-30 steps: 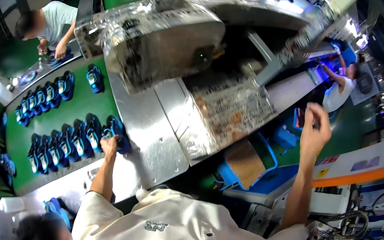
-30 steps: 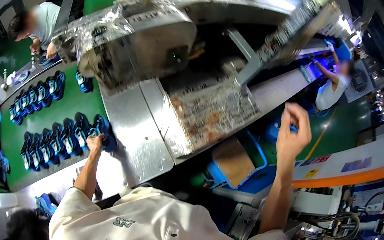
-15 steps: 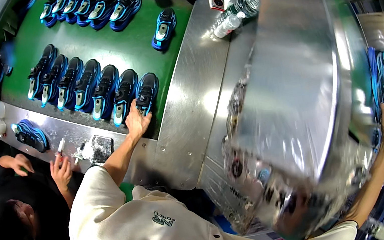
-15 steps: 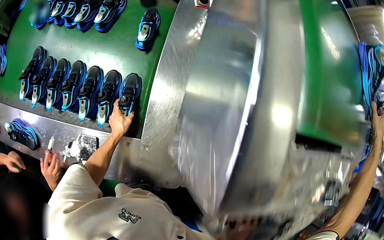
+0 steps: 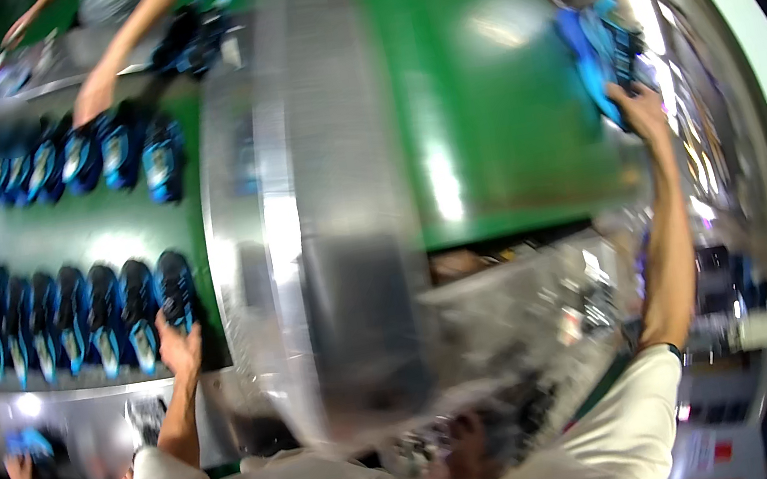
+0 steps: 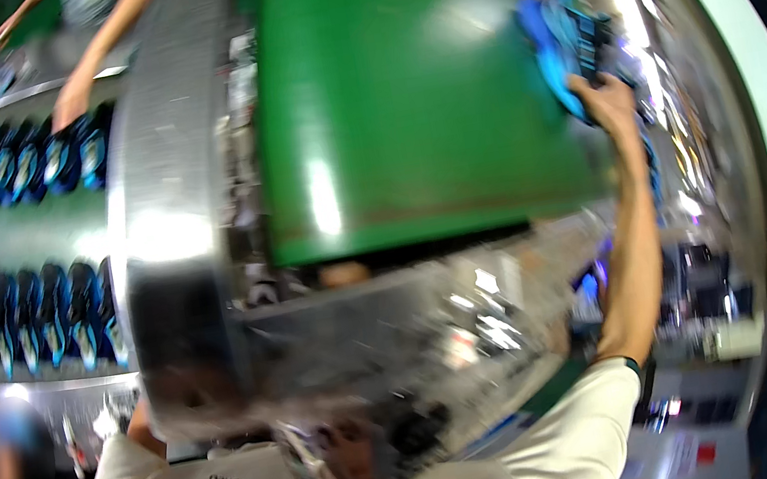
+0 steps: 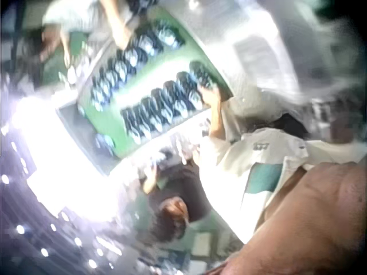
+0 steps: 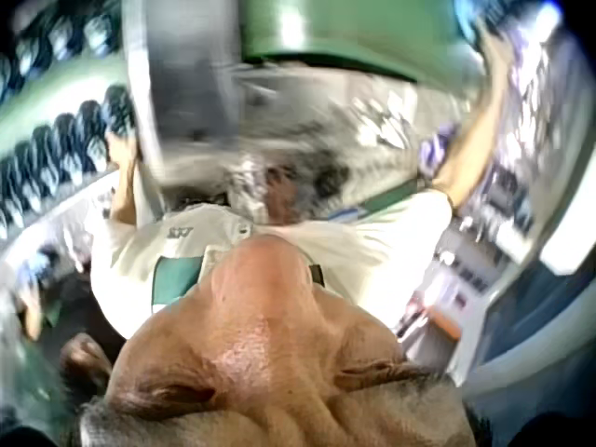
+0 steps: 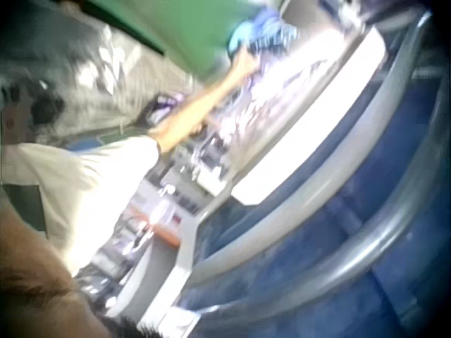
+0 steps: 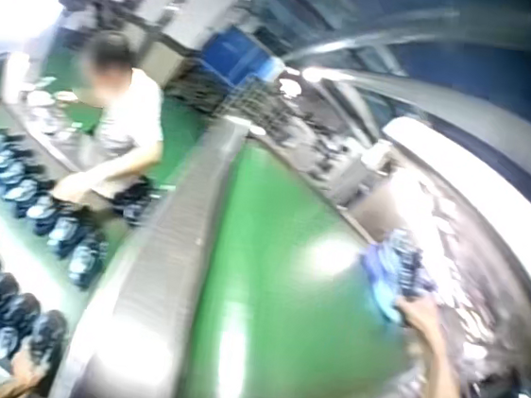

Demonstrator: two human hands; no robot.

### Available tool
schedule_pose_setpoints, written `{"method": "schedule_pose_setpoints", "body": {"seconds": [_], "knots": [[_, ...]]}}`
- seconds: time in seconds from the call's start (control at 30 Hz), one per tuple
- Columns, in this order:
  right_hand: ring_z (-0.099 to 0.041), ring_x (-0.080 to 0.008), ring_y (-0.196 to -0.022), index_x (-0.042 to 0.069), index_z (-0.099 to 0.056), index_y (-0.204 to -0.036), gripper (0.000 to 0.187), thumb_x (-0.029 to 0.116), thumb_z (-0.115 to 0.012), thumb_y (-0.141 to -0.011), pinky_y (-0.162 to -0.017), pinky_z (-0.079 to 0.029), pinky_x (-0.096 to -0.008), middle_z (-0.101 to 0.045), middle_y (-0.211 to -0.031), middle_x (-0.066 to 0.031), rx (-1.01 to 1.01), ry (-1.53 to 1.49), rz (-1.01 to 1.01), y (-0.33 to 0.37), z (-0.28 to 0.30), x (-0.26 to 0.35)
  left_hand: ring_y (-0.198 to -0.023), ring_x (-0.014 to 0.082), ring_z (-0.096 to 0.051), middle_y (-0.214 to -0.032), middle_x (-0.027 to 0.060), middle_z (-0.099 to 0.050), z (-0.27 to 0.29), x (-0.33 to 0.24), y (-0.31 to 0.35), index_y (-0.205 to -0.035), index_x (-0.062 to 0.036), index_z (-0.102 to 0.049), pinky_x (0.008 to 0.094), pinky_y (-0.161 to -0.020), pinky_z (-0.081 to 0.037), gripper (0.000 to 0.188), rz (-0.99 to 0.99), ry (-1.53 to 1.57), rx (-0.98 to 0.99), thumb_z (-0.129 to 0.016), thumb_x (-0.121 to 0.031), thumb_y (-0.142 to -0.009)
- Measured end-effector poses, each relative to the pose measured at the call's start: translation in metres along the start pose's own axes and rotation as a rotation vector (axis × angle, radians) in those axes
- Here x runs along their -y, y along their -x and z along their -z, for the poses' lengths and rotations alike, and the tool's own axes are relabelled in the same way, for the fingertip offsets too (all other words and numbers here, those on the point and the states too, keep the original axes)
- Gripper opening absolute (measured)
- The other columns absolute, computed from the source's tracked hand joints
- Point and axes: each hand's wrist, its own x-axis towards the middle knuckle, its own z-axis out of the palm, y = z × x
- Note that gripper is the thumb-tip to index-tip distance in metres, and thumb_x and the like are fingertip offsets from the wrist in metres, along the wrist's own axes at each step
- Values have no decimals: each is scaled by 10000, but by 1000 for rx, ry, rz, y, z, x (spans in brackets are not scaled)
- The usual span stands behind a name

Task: The person picks up blue shoes from a conveyor belt, places them into an industrial machine for processing, and returns them to the belt.

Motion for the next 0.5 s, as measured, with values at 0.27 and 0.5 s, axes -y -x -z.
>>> {"method": "schedule_pose_setpoints", "body": {"seconds": [0.27,0.5], "knots": [[-607,-181,-881,-33,-598,-1133,641,408,-758,-695,-800,-477,-337,-663,-975,-100,115,-419,154,103,64,10,-1299,381,-355,-1430,257,-332,-28,64,-22,-1413,63,-230,381,-1091,-249,848,-408,201,25,-710,-222,-775],[-647,-320,-863,-14,-619,-939,590,311,-816,-487,-818,-504,-364,-668,-888,-195,-537,-593,219,166,68,26,-1095,294,-562,-1200,205,-574,35,-63,142,-1232,59,-518,398,-977,-417,505,-464,622,602,-650,-265,-868]]}}
